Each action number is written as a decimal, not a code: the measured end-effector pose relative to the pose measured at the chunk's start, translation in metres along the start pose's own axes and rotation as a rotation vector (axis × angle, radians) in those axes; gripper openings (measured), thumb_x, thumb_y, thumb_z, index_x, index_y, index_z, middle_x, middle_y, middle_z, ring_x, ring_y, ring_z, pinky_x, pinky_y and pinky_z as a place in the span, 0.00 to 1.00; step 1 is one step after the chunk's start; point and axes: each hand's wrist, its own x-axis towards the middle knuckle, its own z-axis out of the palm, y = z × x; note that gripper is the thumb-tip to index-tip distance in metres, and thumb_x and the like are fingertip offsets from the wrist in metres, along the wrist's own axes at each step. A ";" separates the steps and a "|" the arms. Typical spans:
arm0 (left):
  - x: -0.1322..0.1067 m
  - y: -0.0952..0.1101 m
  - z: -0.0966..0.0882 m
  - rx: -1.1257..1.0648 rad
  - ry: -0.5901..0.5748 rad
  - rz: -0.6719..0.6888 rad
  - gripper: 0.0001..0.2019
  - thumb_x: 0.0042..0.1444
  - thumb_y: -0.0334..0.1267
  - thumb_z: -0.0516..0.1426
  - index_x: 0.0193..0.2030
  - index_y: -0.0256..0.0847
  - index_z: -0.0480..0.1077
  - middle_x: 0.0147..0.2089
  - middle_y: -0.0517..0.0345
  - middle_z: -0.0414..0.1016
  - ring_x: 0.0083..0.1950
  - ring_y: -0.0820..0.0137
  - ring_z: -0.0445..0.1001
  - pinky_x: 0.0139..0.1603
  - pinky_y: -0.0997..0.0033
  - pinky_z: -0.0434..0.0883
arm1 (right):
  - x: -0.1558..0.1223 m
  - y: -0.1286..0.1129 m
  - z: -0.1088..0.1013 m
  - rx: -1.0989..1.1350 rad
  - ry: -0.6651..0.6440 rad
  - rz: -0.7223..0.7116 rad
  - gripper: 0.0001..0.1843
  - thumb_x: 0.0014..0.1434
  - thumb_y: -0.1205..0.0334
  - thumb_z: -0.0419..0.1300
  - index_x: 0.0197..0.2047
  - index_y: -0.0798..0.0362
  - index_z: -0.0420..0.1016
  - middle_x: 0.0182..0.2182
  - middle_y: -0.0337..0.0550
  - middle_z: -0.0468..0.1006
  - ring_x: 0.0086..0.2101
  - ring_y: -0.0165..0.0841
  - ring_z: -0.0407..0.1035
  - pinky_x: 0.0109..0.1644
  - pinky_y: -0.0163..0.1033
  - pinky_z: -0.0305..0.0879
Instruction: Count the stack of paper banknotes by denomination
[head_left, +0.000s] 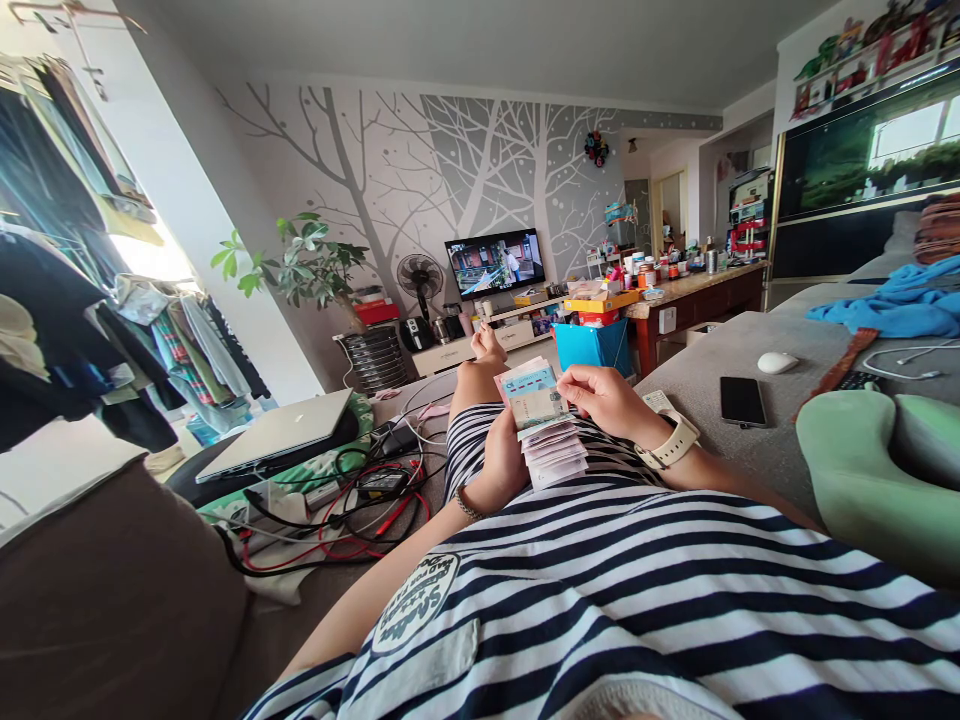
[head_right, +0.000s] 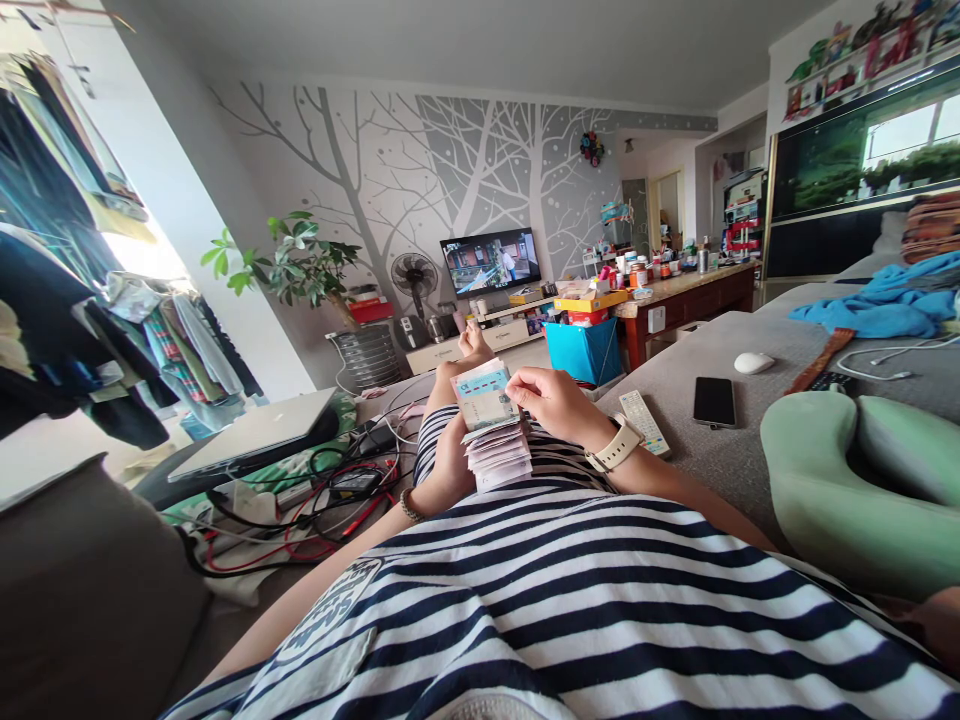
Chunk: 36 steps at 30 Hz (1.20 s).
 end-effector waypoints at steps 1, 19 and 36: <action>0.001 -0.001 -0.001 0.001 0.003 0.007 0.06 0.48 0.34 0.61 0.34 0.42 0.77 0.34 0.55 0.84 0.53 0.54 0.81 0.54 0.61 0.78 | 0.000 0.000 0.000 -0.002 0.000 0.001 0.20 0.70 0.45 0.58 0.34 0.52 0.75 0.26 0.39 0.74 0.29 0.33 0.68 0.35 0.37 0.60; -0.001 -0.001 -0.008 0.076 0.022 0.060 0.03 0.47 0.33 0.65 0.27 0.44 0.76 0.32 0.56 0.84 0.57 0.51 0.81 0.59 0.59 0.76 | 0.001 0.000 0.000 0.005 -0.011 -0.014 0.21 0.70 0.44 0.59 0.33 0.52 0.74 0.26 0.38 0.73 0.29 0.32 0.67 0.35 0.37 0.60; 0.008 -0.011 -0.014 0.074 -0.048 0.121 0.06 0.42 0.38 0.65 0.24 0.45 0.72 0.33 0.55 0.83 0.58 0.50 0.79 0.58 0.59 0.76 | 0.000 -0.002 0.001 -0.005 -0.008 -0.004 0.20 0.69 0.46 0.58 0.33 0.52 0.74 0.26 0.38 0.73 0.29 0.32 0.66 0.35 0.37 0.59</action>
